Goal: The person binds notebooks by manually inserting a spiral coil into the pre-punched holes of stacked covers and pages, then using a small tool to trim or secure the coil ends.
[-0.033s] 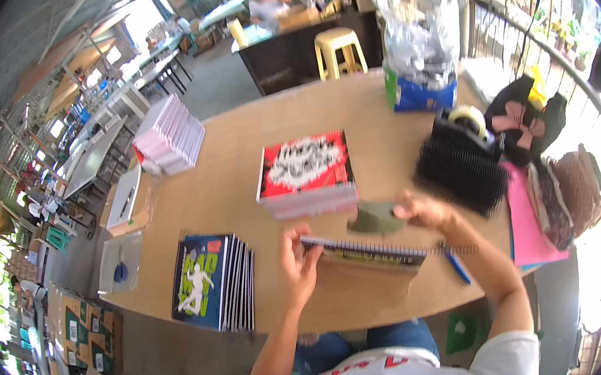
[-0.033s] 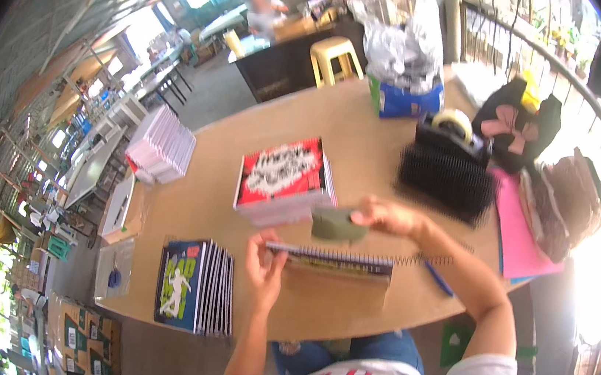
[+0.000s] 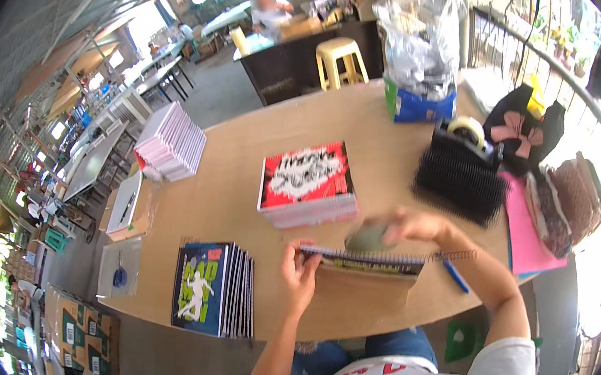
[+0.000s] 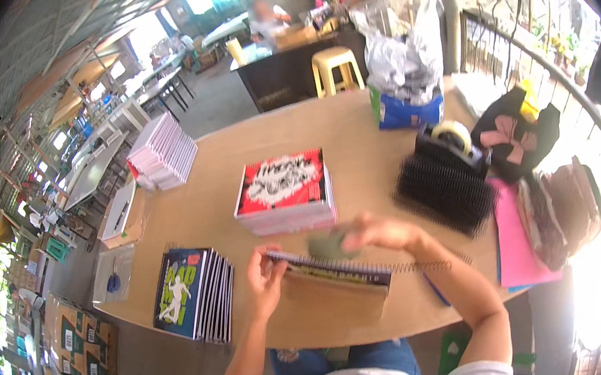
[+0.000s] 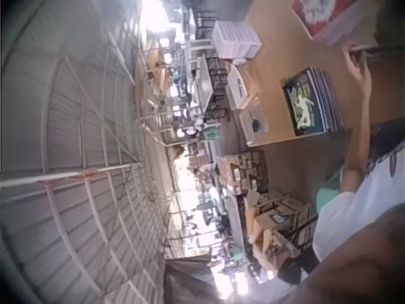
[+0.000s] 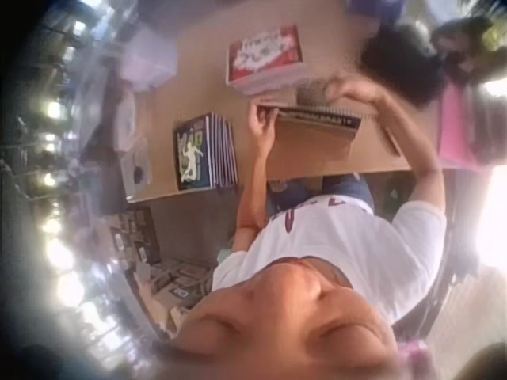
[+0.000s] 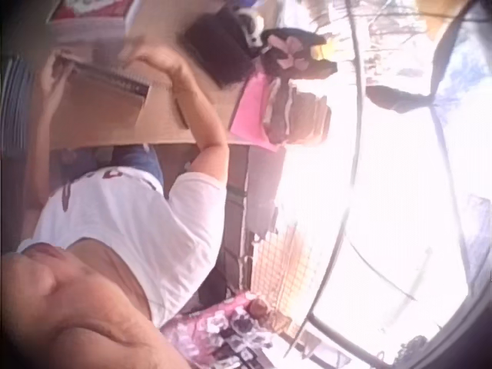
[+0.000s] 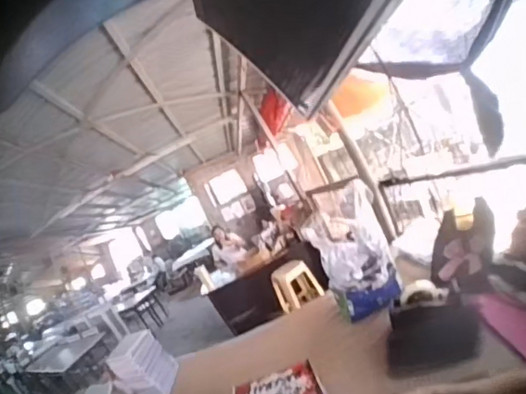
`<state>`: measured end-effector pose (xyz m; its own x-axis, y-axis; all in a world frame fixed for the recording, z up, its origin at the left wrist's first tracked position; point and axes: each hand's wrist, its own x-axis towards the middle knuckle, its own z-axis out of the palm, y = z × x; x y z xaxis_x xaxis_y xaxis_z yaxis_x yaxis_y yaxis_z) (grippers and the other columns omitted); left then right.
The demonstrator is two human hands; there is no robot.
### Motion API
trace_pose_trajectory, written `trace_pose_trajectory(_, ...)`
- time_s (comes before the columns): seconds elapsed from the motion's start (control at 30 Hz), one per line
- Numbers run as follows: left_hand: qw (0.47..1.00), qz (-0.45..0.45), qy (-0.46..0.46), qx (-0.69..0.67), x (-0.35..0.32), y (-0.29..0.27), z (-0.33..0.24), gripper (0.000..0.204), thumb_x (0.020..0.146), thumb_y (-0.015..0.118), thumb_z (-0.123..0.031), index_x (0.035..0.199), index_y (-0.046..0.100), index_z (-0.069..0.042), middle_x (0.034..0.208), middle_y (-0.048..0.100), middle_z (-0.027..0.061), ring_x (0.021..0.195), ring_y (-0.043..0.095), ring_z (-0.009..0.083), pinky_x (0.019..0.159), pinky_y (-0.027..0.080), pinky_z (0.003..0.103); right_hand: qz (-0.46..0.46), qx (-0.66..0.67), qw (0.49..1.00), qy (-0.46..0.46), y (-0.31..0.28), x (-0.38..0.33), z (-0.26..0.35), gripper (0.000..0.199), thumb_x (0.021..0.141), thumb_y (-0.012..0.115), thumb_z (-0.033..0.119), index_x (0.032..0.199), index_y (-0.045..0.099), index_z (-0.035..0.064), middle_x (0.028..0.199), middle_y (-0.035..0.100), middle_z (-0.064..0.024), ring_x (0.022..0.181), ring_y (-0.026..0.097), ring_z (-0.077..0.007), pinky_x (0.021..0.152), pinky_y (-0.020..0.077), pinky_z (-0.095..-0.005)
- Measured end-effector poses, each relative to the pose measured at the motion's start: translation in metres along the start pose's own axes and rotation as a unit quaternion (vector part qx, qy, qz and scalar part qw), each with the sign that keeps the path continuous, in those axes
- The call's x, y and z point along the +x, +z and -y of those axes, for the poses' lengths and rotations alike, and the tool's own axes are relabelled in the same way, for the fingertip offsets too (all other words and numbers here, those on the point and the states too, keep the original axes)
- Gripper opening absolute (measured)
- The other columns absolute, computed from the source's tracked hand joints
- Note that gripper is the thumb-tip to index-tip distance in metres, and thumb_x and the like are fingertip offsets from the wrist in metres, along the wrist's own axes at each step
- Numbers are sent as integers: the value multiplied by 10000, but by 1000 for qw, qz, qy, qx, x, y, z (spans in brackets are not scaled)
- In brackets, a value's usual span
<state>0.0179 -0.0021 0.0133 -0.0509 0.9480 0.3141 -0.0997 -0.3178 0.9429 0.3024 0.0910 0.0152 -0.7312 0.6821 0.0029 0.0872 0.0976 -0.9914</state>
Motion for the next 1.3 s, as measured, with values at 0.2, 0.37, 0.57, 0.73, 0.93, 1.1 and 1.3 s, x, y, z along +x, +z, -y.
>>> trace_pose_trajectory(0.2, 998, 12, 18, 65, 2, -2, 5, 229, 949, 700, -33, 1114, 542, -15, 997, 554, 25, 886, 553, 83, 807, 469, 218, 50, 240, 969, -29, 5, 5, 6, 527, 918, 637, 439, 1166, 714, -20, 1137, 707, -176, 1086, 626, -280, 932, 499, -380)
trace_pose_trajectory(0.37, 998, 17, 15, 63, 4, 0, -2, 232, 936, 715, -31, 1108, 562, -4, 1034, 554, 32, 897, 562, 95, 805, 498, 229, 73, -165, 983, -24, 12, 25, 16, 582, 918, 624, 456, 1207, 687, -46, 1178, 709, -187, 1110, 625, -291, 949, 495, -403)
trace_pose_trajectory(0.57, 976, 1, 76, 205, 6, -1, -16, 274, 879, 732, 40, 1139, 681, -27, 1103, 566, 42, 914, 576, 106, 816, 528, 246, 74, -286, 952, -75, 16, 35, 33, 582, 885, 649, 434, 1204, 699, -51, 1327, 617, -221, 1116, 589, -295, 992, 451, -423)
trace_pose_trajectory(0.73, 987, 16, 55, 152, 13, -22, 0, 423, 865, 714, 93, 1266, 660, -32, 1033, 612, 43, 902, 607, 108, 823, 549, 251, 76, -101, 992, 24, 23, 41, 29, 669, 861, 704, 494, 1197, 676, -83, 1252, 654, -184, 1202, 564, -252, 1045, 424, -360)
trace_pose_trajectory(0.93, 995, 3, 40, 94, 14, -24, 1, 546, 845, 732, 102, 1350, 570, -30, 955, 641, 42, 874, 635, 98, 796, 555, 241, 49, -81, 995, 37, 27, 44, 40, 698, 865, 674, 517, 1215, 656, -87, 1312, 613, -173, 1184, 564, -265, 1019, 435, -373)
trace_pose_trajectory(1.1, 995, -20, 24, 93, 11, -28, -8, 636, 810, 770, 90, 1381, 525, -43, 916, 654, 42, 856, 640, 104, 797, 550, 254, -9, 182, 983, 20, 44, 56, 41, 662, 872, 634, 528, 1126, 693, -80, 1139, 681, -197, 1046, 619, -274, 925, 480, -373)
trace_pose_trajectory(1.3, 998, -11, -2, 57, 14, -20, -3, 599, 806, 817, 21, 1336, 550, -53, 903, 660, 21, 861, 621, 96, 824, 516, 243, 70, -311, 948, 4, 18, 56, 19, 594, 903, 684, 459, 1329, 634, 49, 1289, 643, -187, 1131, 608, -328, 981, 487, -446)
